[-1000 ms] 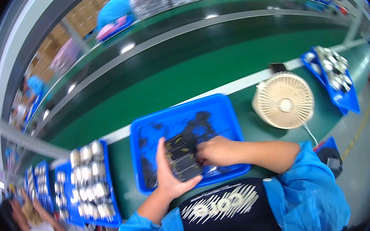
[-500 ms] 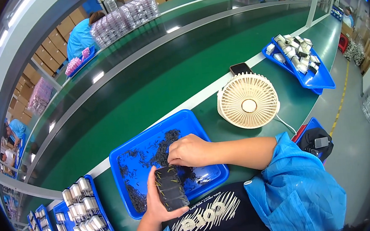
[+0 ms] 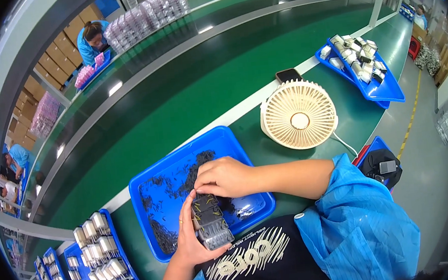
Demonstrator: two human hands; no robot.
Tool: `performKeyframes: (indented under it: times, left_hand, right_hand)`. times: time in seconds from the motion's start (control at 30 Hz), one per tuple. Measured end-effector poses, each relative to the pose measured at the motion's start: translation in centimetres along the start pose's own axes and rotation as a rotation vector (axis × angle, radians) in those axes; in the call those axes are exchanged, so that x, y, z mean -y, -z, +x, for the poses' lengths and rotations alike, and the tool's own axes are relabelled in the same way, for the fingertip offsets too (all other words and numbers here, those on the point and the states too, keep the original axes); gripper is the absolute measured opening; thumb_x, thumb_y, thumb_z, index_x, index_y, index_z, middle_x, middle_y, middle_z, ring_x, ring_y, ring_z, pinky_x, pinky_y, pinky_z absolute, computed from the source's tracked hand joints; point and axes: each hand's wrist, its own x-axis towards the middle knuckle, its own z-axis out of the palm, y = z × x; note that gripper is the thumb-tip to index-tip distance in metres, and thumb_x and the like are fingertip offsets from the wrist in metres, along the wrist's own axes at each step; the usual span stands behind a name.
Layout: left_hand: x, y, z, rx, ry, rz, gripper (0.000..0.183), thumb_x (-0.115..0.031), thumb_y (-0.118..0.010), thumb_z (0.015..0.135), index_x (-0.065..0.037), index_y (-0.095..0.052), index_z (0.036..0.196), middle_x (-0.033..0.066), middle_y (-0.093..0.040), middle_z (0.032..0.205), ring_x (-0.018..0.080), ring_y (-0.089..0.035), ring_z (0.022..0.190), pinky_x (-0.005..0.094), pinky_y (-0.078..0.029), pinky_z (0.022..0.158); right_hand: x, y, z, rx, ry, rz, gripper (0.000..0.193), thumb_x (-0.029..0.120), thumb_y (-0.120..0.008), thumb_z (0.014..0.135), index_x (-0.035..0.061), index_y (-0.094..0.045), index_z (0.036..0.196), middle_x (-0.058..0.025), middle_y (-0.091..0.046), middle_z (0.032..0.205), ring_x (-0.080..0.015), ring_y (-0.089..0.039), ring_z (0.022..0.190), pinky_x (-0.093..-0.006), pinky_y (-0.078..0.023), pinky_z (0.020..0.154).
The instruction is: The person inserts small metal pins into plastic housings by hand, taking the pins from a blue tray and placing the assembled components onto a conveyor belt.
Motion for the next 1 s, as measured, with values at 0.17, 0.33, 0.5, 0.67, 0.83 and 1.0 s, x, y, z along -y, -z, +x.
performKeyframes:
  times: [0.17,0.33,0.5,0.67,0.83,1.0]
  left_hand:
    - [-0.8,0.0,0.7,0.016,0.073,-0.141,0.120,-0.033,-0.088,0.050,0.002,-0.021,0.143,0.0229,-0.031,0.143,0.0366,-0.033,0.133,0.0428,-0.027,0.111]
    - [-0.4,0.1,1.3,0.007,0.024,-0.203,0.120,-0.031,-0.087,0.052,0.000,-0.017,0.145,0.0223,-0.031,0.143,0.0378,-0.032,0.132,0.0435,-0.027,0.109]
    - [0.1,0.2,0.6,-0.015,0.136,-0.195,0.127,-0.040,-0.088,0.051,0.003,-0.015,0.145,0.0230,-0.037,0.139,0.0355,-0.041,0.127,0.0429,-0.033,0.105]
    - [-0.2,0.3,0.4,-0.018,0.134,-0.151,0.128,-0.041,-0.089,0.050,0.004,-0.016,0.144,0.0236,-0.035,0.139,0.0360,-0.040,0.127,0.0429,-0.033,0.105]
    - [0.1,-0.2,0.3,-0.046,0.086,-0.169,0.127,-0.038,-0.089,0.049,0.004,-0.016,0.145,0.0239,-0.036,0.137,0.0366,-0.041,0.125,0.0427,-0.033,0.105]
    - [0.1,-0.2,0.3,-0.043,0.083,-0.175,0.125,-0.033,-0.089,0.050,0.003,-0.016,0.145,0.0246,-0.037,0.136,0.0369,-0.042,0.124,0.0431,-0.033,0.104]
  right_hand:
    - [0.4,0.8,0.1,-0.034,-0.158,0.259,0.006,0.011,-0.069,0.081,0.0051,-0.070,0.083,-0.0052,-0.065,0.082,-0.0148,-0.061,0.074,-0.0273,-0.048,0.063]
    - [0.3,0.3,-0.4,-0.149,-0.349,0.692,0.004,0.002,-0.065,0.085,0.0011,-0.065,0.088,-0.0034,-0.061,0.088,-0.0084,-0.057,0.081,-0.0222,-0.047,0.068]
    - [1.3,0.7,0.2,-0.241,-0.129,0.499,0.005,0.002,-0.065,0.083,0.0014,-0.063,0.088,-0.0055,-0.061,0.090,-0.0143,-0.058,0.085,-0.0254,-0.046,0.073]
    - [2.4,0.9,0.4,-0.145,0.093,0.258,0.006,0.002,-0.067,0.079,0.0019,-0.063,0.084,-0.0085,-0.063,0.089,-0.0219,-0.058,0.086,-0.0304,-0.046,0.077]
    - [1.9,0.8,0.1,-0.132,-0.062,0.462,0.005,0.005,-0.065,0.083,0.0001,-0.065,0.084,-0.0097,-0.063,0.092,-0.0197,-0.058,0.088,-0.0294,-0.045,0.079]
    - [2.1,0.6,0.0,-0.128,-0.172,0.557,0.006,0.005,-0.063,0.086,-0.0013,-0.064,0.087,-0.0097,-0.064,0.094,-0.0161,-0.059,0.089,-0.0276,-0.046,0.081]
